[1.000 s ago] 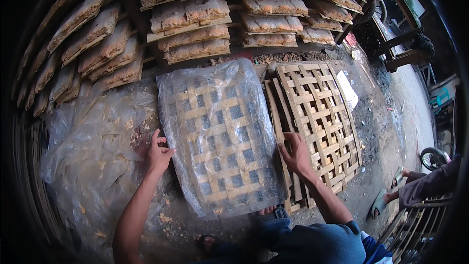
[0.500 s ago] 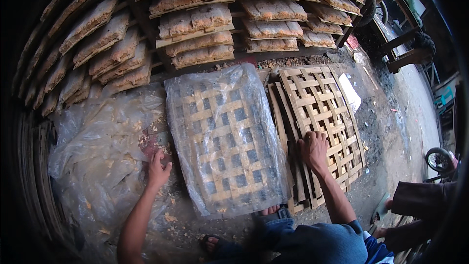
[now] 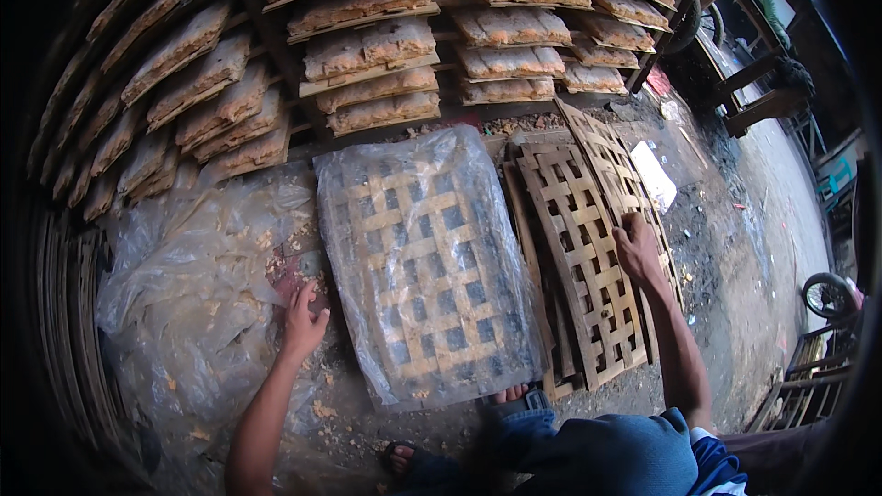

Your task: The person repeatedly places a plastic sheet onto a wooden lattice tray, then places another lattice tray on top, forming a sandwich. The person repeats this process multiple times, stacking the assembled units. The person handles the trays and plastic sheets by hand.

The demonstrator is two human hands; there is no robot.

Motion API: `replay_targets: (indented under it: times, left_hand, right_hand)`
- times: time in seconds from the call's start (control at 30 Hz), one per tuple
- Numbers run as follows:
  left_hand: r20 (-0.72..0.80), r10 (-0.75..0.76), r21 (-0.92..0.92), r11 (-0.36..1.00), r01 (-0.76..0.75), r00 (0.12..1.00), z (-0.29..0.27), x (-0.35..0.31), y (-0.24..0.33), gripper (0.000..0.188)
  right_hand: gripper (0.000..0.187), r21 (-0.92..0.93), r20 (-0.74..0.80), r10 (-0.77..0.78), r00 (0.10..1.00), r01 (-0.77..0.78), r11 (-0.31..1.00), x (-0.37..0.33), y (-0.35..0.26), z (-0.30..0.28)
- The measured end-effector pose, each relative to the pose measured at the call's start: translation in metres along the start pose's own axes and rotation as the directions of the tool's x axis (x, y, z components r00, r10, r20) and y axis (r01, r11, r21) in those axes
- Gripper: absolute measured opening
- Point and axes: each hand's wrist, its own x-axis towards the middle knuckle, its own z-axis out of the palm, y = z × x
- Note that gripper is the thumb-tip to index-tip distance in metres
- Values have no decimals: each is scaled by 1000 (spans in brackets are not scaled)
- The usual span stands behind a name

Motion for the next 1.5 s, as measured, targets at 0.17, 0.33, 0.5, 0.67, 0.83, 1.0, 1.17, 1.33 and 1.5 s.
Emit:
replay_targets:
  times: [0.17,0.33,0.5,0.67,0.83,1.0,1.17,1.33,1.5]
  left_hand:
    - [54,-176,-33,983,178,983,-9,-6,11,66]
    - [45,-230,-26,973,231,972,-14,-2,10,64]
    - [-27,-229,-3,973,229,973,-22,3,-4,59]
    - [-58,-283,-112,955,275,957,-3,20,-3,54]
    - [-67,-281,-105,956,274,957,-5,21,14,51]
    - [-30,-347,-248,911,329,937,0,14,4,47]
    - [121,-380,-482,785,389,917,-7,26,73,45]
    - [329,-338,-488,738,465,882,-23,20,112,59]
    - [462,-212,-635,599,488,861,-1,33,170,58]
  right_hand:
    - [45,132,26,38,999,-41,990,75,62,-162]
    - [8,-159,-235,-75,969,38,987,71,95,-321]
    - [13,-5,-281,-6,960,5,1000,1,-36,-299]
    - [19,-6,-195,-110,975,111,994,-18,-53,-328]
    - [25,180,-82,35,996,-20,984,-42,-69,-321]
    - [43,318,103,-77,992,40,947,-33,-87,-285]
    - [46,538,303,-166,939,-25,842,-8,-91,-224]
    - [28,714,429,-170,887,-217,666,11,-95,-123]
    - [39,769,517,-213,829,-340,541,-8,-70,-84]
